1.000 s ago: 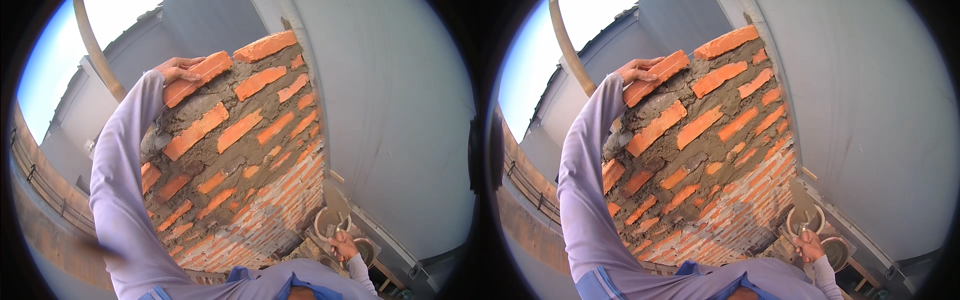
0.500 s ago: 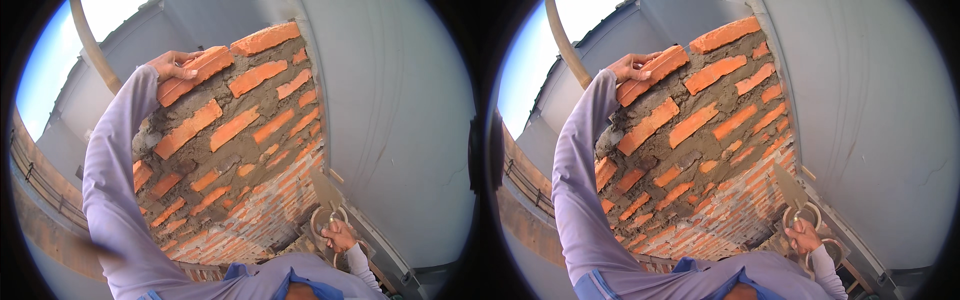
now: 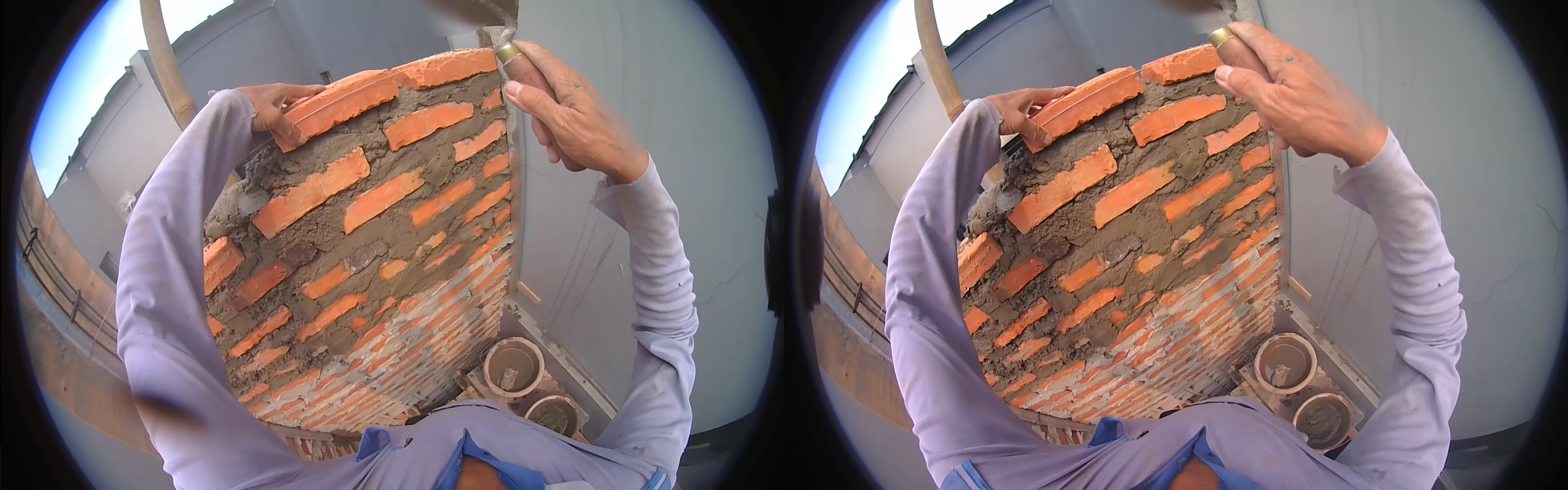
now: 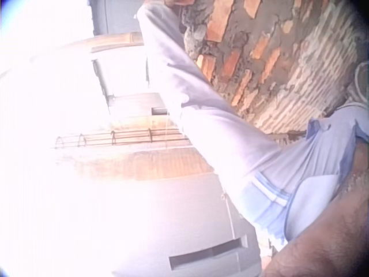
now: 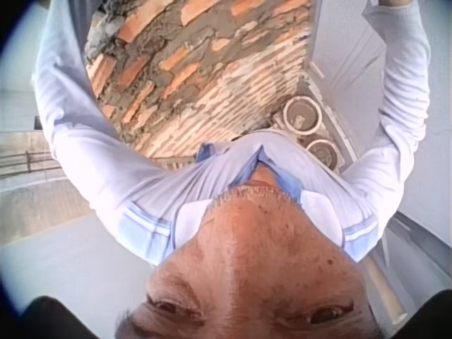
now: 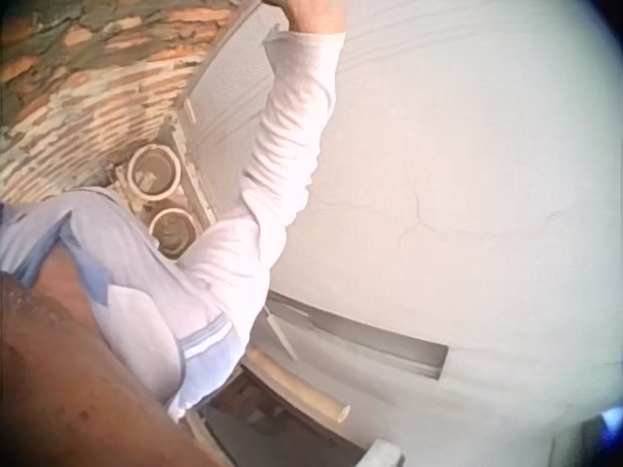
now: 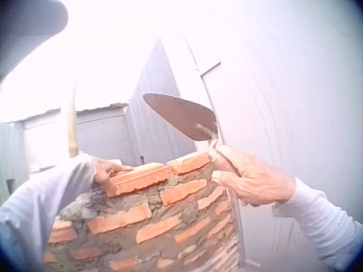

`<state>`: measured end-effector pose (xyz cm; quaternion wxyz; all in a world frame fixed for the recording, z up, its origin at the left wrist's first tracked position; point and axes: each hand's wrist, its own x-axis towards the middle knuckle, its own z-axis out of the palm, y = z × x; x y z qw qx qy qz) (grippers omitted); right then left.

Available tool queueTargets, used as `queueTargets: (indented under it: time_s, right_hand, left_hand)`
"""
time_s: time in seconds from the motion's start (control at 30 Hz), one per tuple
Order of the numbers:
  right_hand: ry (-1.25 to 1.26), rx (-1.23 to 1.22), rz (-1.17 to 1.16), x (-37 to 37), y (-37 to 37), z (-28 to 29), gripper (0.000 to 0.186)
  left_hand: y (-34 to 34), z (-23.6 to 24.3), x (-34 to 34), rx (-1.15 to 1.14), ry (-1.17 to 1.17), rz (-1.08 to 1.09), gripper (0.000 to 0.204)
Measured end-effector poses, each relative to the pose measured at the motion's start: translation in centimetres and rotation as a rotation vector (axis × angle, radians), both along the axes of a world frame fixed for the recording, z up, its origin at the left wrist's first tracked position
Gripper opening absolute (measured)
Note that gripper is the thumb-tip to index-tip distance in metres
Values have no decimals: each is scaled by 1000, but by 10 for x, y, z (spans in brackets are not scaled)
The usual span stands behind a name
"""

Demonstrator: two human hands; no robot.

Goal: The person scoops mortar from a bucket using a trowel and applies it to the top of a brick wall. They then place a red brick onto the mortar, tapping it into position and scraping away excess mortar. The person repeats this process to build up the wall layer by layer.

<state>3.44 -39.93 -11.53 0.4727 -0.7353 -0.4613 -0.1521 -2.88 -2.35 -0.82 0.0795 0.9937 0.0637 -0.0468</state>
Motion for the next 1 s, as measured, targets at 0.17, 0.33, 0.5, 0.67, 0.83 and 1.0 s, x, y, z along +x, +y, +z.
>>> queueTargets:
  time_s: [0.17,0.33,0.5,0.67,0.83,1.0]
  right_hand:
    - [-141,-456,-135,16,79,80,30]
    - [113,-598,172,100,130,157,26]
    - [-175,-776,-187,10,146,129,20]
    - [-158,-913,-146,12,161,137,18]
    - [-92,-771,-84,26,164,135,18]
    - [-117,-823,-190,5,160,132,20]
  left_hand:
    - [-8,-6,-21,80,2,38,105]
    - [-1,-3,0,32,-61,-30,100]
    - [-10,-13,-22,76,-28,10,98]
    - [-1,-15,-16,187,-37,20,97]
    - [-1,-17,-14,231,-114,49,90]
    - [-2,-22,-31,371,-176,42,74]
